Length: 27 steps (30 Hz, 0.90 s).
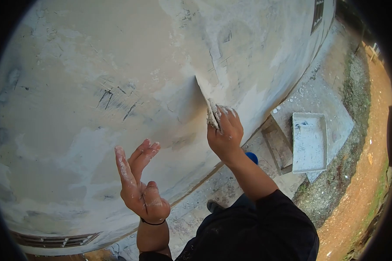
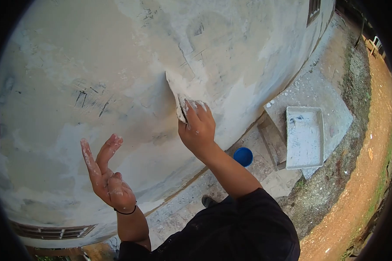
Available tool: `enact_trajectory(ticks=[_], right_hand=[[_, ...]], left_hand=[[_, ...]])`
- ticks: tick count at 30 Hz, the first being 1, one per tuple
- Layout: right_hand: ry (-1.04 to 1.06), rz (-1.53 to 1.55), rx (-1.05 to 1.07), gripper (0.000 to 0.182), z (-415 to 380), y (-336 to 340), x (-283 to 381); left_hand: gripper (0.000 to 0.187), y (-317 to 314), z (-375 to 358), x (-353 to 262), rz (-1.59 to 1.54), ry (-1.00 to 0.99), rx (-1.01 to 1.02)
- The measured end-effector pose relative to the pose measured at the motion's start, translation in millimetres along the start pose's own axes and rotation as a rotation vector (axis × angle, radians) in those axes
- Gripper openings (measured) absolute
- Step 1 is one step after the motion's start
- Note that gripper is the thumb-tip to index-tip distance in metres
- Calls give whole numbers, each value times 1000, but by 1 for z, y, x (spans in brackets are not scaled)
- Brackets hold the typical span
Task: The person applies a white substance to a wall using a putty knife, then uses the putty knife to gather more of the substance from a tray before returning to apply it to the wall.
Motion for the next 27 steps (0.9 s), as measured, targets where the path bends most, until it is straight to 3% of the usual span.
enact_trajectory(ticks=[7,9,15,22,27], right_hand=[[-138,-31,34,37,-30,-40,66],[-79,-18,-11,33,-37,-45,84],[-49,221,148,40,-62,-35,123],[-345,380,280,23,-9,-12,19],[-294,325,225,31,18,-8,-40]], left_hand=[[80,54,-17,5,72,-149,101],[80,62,-20,7,23,-33,67],[80,56,-16,-4,-14,-25,11],[81,37,-9,-18,-12,40,-77],[81,8,-3,-19,18,8,-35]])
Point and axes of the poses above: each hand's wrist, its own z-axis towards the middle knuckle, its own y-axis out of the back of the hand, x = y × z, the point moved 4 cm from there along z, towards the middle knuckle, and after that the axes turned 4 degrees about -x, right-handed, at the moved point
